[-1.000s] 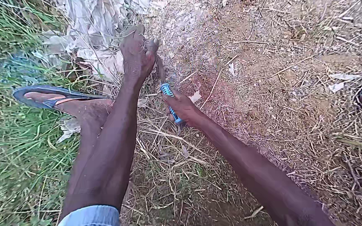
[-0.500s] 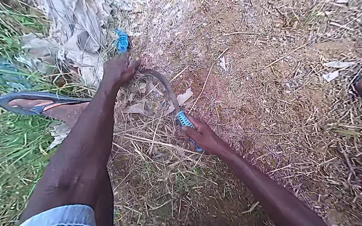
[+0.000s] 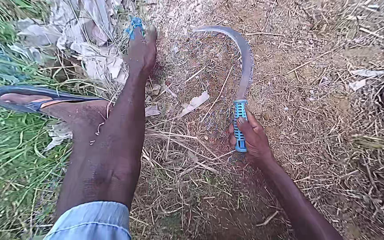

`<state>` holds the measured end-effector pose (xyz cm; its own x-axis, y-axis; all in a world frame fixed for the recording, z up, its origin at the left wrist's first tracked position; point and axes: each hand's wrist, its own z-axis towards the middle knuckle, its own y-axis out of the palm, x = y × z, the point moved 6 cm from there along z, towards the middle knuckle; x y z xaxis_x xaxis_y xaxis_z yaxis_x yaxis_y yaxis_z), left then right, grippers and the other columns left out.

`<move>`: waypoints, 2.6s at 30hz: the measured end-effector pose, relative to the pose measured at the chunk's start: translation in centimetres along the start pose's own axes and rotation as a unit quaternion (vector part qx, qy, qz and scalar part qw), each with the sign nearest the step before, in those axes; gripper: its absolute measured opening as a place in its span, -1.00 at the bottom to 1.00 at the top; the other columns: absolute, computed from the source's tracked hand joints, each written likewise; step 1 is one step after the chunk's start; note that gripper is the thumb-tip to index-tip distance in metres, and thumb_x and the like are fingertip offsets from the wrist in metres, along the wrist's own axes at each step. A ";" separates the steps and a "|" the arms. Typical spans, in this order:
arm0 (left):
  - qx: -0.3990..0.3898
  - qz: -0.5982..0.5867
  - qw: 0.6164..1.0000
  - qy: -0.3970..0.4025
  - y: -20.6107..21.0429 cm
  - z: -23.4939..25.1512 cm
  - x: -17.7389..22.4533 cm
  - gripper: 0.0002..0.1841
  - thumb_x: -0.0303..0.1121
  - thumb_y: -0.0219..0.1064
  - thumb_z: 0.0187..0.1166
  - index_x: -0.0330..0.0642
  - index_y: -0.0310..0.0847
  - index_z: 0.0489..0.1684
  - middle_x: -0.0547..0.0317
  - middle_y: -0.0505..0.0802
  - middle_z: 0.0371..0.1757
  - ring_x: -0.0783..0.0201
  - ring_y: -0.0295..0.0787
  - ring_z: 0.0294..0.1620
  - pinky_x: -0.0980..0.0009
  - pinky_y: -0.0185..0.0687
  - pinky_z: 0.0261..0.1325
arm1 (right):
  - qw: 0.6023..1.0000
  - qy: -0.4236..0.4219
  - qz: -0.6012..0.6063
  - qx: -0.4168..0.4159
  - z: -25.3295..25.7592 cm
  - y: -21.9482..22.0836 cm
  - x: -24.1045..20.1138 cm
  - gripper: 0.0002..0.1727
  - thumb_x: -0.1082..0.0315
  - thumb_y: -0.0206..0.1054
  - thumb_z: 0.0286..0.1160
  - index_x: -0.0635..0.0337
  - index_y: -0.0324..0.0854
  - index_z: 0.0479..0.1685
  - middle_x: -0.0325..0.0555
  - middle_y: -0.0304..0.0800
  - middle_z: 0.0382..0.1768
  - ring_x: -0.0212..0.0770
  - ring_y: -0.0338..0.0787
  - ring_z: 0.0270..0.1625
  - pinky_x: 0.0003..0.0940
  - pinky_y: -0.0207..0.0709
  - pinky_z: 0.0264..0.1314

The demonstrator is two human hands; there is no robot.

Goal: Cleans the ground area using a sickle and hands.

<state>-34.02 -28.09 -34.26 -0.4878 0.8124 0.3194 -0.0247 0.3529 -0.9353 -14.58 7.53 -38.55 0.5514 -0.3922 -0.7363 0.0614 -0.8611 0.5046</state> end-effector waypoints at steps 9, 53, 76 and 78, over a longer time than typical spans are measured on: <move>-0.005 0.112 0.994 0.007 -0.4 -1.4 -1.9 -0.20 0.13 0.20 0.64 -0.28 0.25 0.73 -0.49 0.51 0.58 -0.44 0.42 0.61 -0.49 0.21 0.52 | 0.999 0.009 -0.015 -0.031 0.7 0.3 -0.1 -0.37 0.21 0.02 0.80 -0.05 0.05 0.85 -0.12 0.67 -0.41 -0.34 0.63 -0.63 -0.47 0.64 -0.58; 0.176 -0.183 0.967 0.017 -7.3 3.9 -5.4 -0.60 -0.33 -0.07 0.79 -0.35 0.51 0.41 0.24 0.74 -0.14 0.51 0.66 -0.17 0.49 0.59 0.10 | 0.976 0.075 -0.076 -0.191 9.8 14.3 1.7 -0.43 0.20 0.06 0.87 0.05 0.15 0.81 -0.01 0.60 -0.32 -0.25 0.59 -0.59 -0.40 0.56 -0.60; -0.014 0.216 0.976 -0.022 -5.3 4.0 -1.9 -0.44 -0.14 -0.11 0.85 -0.58 0.48 0.35 -0.70 0.59 0.42 -0.61 0.46 0.53 -0.61 0.24 0.41 | 0.996 -0.001 -0.004 -0.088 7.2 5.9 -3.6 -0.40 0.23 -0.02 0.88 0.03 0.03 0.86 -0.10 0.66 -0.39 -0.31 0.61 -0.65 -0.47 0.59 -0.67; -0.006 0.227 0.974 -0.014 -6.5 4.6 -1.2 -0.46 -0.19 -0.10 0.83 -0.56 0.47 0.39 -0.69 0.58 0.43 -0.60 0.45 0.54 -0.60 0.24 0.42 | 0.995 -0.033 0.002 -0.090 9.4 7.4 -5.2 -0.40 0.21 -0.02 0.89 0.03 0.01 0.86 -0.09 0.67 -0.42 -0.28 0.64 -0.65 -0.42 0.61 -0.68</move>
<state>-37.27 -33.50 -29.29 -0.4689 0.8736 -0.1301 0.2094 -0.0332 -0.9773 -24.79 0.22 -35.21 0.4959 -0.4219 -0.7590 0.2096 -0.7900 0.5761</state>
